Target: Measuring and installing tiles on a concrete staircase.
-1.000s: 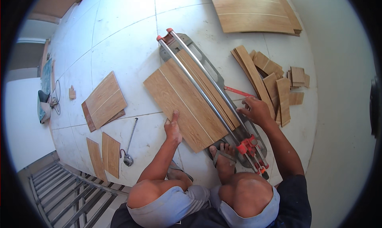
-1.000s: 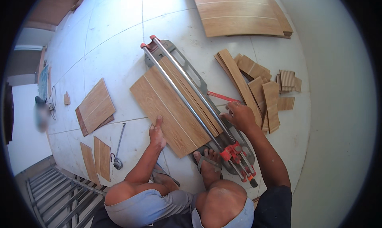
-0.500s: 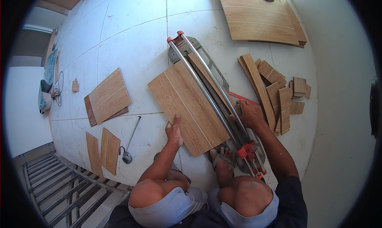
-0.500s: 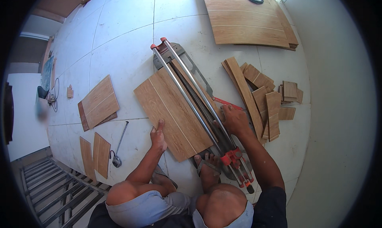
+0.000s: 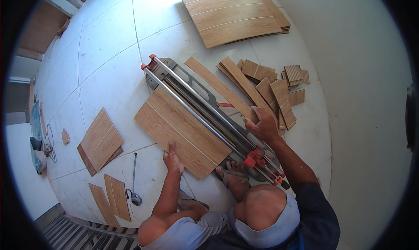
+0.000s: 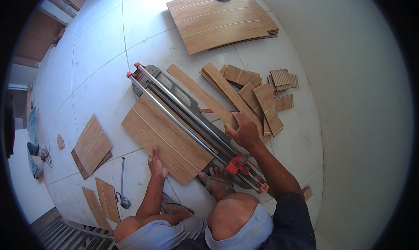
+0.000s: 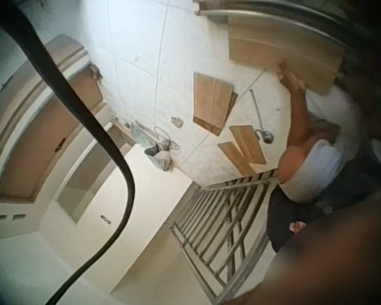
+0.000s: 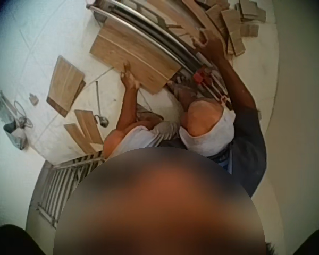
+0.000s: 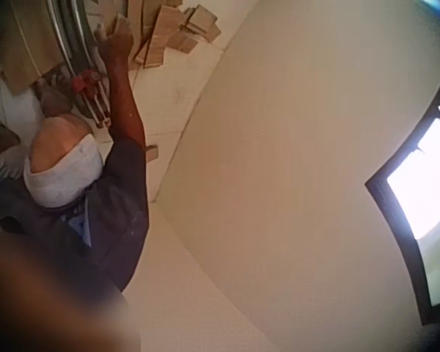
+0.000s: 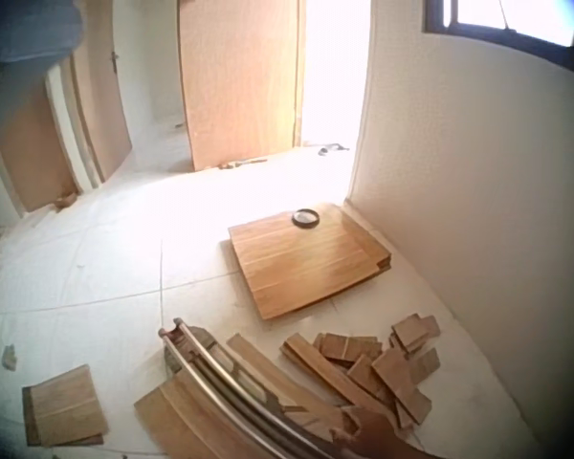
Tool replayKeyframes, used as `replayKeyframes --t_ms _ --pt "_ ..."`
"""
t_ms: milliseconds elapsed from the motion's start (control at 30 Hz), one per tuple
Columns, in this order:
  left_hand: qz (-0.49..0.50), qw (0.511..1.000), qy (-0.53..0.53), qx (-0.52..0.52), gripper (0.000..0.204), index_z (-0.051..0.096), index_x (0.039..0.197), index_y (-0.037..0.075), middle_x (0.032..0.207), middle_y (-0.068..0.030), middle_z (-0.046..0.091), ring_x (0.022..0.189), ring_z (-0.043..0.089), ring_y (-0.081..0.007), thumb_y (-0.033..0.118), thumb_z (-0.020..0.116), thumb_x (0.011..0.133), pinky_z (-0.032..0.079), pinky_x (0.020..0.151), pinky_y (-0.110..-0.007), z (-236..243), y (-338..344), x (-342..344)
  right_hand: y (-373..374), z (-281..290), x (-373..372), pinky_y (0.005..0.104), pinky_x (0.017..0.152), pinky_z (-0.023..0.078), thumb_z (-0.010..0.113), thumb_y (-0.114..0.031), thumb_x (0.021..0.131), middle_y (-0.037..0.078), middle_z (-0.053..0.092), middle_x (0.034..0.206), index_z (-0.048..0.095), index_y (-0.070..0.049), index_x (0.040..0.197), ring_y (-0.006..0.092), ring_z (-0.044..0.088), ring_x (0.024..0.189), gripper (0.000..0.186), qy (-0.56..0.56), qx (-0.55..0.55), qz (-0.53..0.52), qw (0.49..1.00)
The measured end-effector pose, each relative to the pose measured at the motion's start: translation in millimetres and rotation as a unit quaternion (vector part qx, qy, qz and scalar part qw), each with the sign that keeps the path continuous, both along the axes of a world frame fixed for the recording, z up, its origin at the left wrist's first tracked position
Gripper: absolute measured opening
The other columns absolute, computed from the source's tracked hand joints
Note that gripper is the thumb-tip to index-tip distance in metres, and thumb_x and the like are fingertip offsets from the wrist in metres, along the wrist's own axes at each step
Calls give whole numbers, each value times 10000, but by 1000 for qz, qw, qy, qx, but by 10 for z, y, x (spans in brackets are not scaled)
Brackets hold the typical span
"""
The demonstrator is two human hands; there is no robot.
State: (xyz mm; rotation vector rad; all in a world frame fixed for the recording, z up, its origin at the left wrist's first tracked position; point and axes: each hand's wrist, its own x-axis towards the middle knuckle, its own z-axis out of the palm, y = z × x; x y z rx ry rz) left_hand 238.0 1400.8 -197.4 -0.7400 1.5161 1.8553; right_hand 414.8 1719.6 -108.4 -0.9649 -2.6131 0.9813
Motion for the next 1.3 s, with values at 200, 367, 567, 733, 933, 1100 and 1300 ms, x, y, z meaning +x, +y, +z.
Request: replayKeyframes --t_ms 200,367,567,733,933,1100,1300 --pt "0 1000 7 -3 565 483 1364 3 1269 -103 623 1125 623 -248 320 723 963 514 1011 -442 -24 -33 -24 169 -22 601 450 813 543 798 -356 822 223 684 1029 652 22 1163 402 683 942 530 -25 86 -118 989" --pt "3 1000 4 -2 522 495 1332 5 1260 -107 626 1127 623 -249 308 716 969 512 1013 -438 -27 -47 -4 141 -183 709 450 812 543 788 -355 834 205 670 1029 653 17 1168 395 678 934 518 -47 99 -127 986" --pt "5 1000 4 -6 508 496 1317 -2 1243 -117 632 1121 628 -250 304 711 974 513 1011 -438 42 1 -10 81 -188 671 451 853 537 756 -368 865 174 645 1111 655 7 1200 372 645 1016 512 -95 166 -144 971" --pt "3 1000 9 2 510 496 1313 -7 1233 -117 635 1118 628 -242 299 718 970 519 1005 -428 -21 -42 -23 293 -167 866 451 883 532 730 -350 895 173 645 1116 641 18 1232 359 627 1067 507 -139 217 -138 956" --pt "4 1000 7 -8 510 498 1316 -5 1234 -106 636 1126 625 -239 297 719 969 520 1005 -422 -86 -57 -20 264 -241 866 451 902 521 714 -337 915 194 646 1090 625 30 1247 366 630 1039 503 -72 164 -128 975" --pt "-11 1000 9 -19 654 456 1356 -11 1281 -144 610 1154 619 -292 396 746 934 517 1015 -471 -118 -60 9 160 -326 728 459 907 518 757 -377 880 181 604 1167 631 -4 1248 371 591 1117 539 -103 215 -143 961" --pt "-17 999 32 -5 634 465 1358 -11 1286 -144 611 1161 616 -284 389 734 946 509 1028 -459 -118 -99 -4 71 -317 631 479 938 506 835 -354 785 167 568 1199 613 -30 1281 391 553 1153 632 -131 220 -134 957"
